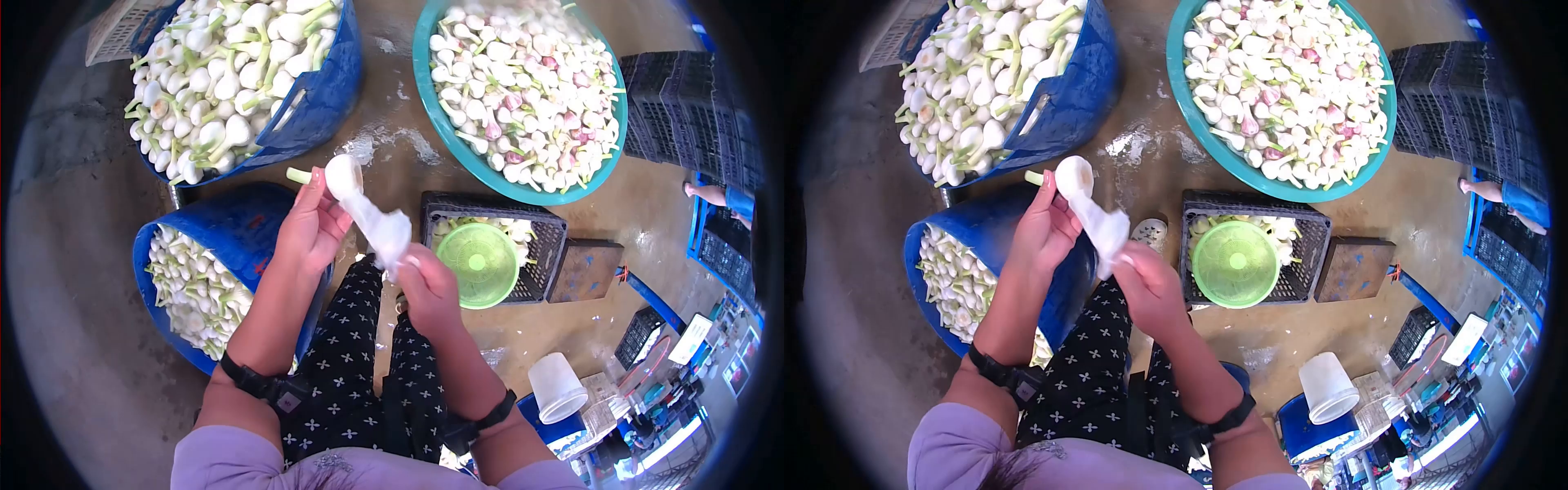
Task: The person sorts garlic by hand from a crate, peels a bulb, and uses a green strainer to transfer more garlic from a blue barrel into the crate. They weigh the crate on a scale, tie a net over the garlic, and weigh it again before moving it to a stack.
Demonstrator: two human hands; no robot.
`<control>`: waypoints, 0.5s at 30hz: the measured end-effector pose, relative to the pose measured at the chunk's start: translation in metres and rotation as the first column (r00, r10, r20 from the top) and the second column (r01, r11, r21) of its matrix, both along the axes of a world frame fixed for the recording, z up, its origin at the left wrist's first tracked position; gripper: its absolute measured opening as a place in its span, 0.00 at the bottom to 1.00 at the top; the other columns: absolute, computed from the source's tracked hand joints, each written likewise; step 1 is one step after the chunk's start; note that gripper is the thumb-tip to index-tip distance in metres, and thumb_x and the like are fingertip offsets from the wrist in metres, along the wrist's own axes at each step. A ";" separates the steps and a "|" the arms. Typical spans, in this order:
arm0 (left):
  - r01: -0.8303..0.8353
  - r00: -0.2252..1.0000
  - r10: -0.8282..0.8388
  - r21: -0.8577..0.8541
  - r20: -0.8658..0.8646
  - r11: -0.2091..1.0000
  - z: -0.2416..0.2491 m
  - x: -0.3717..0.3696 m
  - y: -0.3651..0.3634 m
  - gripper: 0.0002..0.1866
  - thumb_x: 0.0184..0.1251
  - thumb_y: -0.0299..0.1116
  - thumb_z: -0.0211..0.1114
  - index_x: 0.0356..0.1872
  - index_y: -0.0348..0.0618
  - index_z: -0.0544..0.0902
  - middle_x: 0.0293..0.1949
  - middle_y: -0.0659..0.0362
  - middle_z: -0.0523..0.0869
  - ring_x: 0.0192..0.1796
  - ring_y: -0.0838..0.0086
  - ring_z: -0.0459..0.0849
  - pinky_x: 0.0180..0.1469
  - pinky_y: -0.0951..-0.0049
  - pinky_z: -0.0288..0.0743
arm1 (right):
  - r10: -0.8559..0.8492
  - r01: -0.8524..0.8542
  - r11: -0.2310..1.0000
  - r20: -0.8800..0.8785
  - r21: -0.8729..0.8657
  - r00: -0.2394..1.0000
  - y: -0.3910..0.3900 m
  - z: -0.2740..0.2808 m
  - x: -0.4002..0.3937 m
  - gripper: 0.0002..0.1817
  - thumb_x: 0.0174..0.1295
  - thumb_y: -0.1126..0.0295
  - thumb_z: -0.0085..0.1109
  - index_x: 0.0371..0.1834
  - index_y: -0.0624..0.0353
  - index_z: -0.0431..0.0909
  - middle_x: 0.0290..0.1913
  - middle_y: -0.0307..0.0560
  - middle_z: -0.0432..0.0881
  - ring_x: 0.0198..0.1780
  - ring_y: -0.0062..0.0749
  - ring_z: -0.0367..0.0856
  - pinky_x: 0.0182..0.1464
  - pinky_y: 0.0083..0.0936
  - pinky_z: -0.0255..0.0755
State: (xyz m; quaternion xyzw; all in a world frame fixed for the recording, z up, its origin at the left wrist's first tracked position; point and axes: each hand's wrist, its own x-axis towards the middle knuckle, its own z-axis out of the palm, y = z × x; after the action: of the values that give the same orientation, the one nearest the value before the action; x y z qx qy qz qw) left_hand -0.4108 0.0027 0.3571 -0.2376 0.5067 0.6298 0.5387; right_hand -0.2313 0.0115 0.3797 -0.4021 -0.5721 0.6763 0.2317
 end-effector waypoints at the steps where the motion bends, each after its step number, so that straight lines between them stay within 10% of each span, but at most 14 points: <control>1: -0.004 1.000 0.004 -0.002 -0.008 1.000 -0.001 -0.004 -0.002 0.13 0.64 0.44 0.59 0.38 0.46 0.78 0.35 0.63 0.81 0.34 0.78 0.80 0.34 0.78 0.77 | -0.147 0.149 0.981 0.021 -0.126 0.989 -0.005 0.001 0.009 0.12 0.68 0.68 0.44 0.44 0.63 0.74 0.37 0.41 0.77 0.35 0.18 0.73 0.38 0.15 0.66; 6: 0.041 0.983 -0.057 0.093 0.176 0.995 -0.014 -0.019 -0.014 0.16 0.64 0.51 0.56 0.36 0.49 0.78 0.26 0.66 0.81 0.23 0.80 0.77 0.21 0.82 0.71 | -0.684 0.535 0.715 -0.290 -0.450 0.670 0.047 0.000 0.041 0.21 0.70 0.58 0.35 0.58 0.62 0.63 0.59 0.52 0.69 0.58 0.42 0.70 0.52 0.42 0.72; 9: -0.009 0.962 -0.030 0.141 0.272 0.990 -0.009 -0.023 -0.015 0.15 0.65 0.51 0.55 0.34 0.51 0.78 0.24 0.65 0.81 0.23 0.79 0.78 0.21 0.81 0.71 | -0.815 0.628 0.565 -0.242 -0.536 0.527 0.077 0.004 0.037 0.22 0.71 0.56 0.32 0.55 0.62 0.65 0.53 0.54 0.73 0.51 0.40 0.75 0.50 0.37 0.72; 13: 0.026 0.986 -0.046 0.124 0.161 0.992 -0.004 -0.026 -0.012 0.14 0.65 0.44 0.55 0.39 0.45 0.78 0.33 0.60 0.80 0.28 0.76 0.77 0.26 0.78 0.73 | -0.264 0.251 0.962 -0.140 -0.103 0.954 0.062 -0.008 0.010 0.20 0.69 0.58 0.35 0.35 0.62 0.73 0.31 0.49 0.78 0.31 0.31 0.77 0.37 0.28 0.74; 15: 0.051 0.997 -0.053 0.042 0.054 0.998 0.005 -0.018 0.000 0.14 0.66 0.45 0.55 0.39 0.45 0.77 0.33 0.60 0.80 0.30 0.76 0.78 0.28 0.76 0.74 | -0.182 0.216 0.859 0.118 -0.465 0.976 0.054 0.004 -0.027 0.09 0.57 0.67 0.58 0.32 0.61 0.72 0.26 0.41 0.77 0.21 0.20 0.74 0.24 0.15 0.69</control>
State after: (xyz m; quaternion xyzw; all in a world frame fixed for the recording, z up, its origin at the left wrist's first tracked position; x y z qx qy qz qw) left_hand -0.4287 0.0025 0.3616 -0.2305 0.4846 0.6189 0.5735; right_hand -0.2585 0.0653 0.3839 -0.5269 -0.3520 0.7537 0.1747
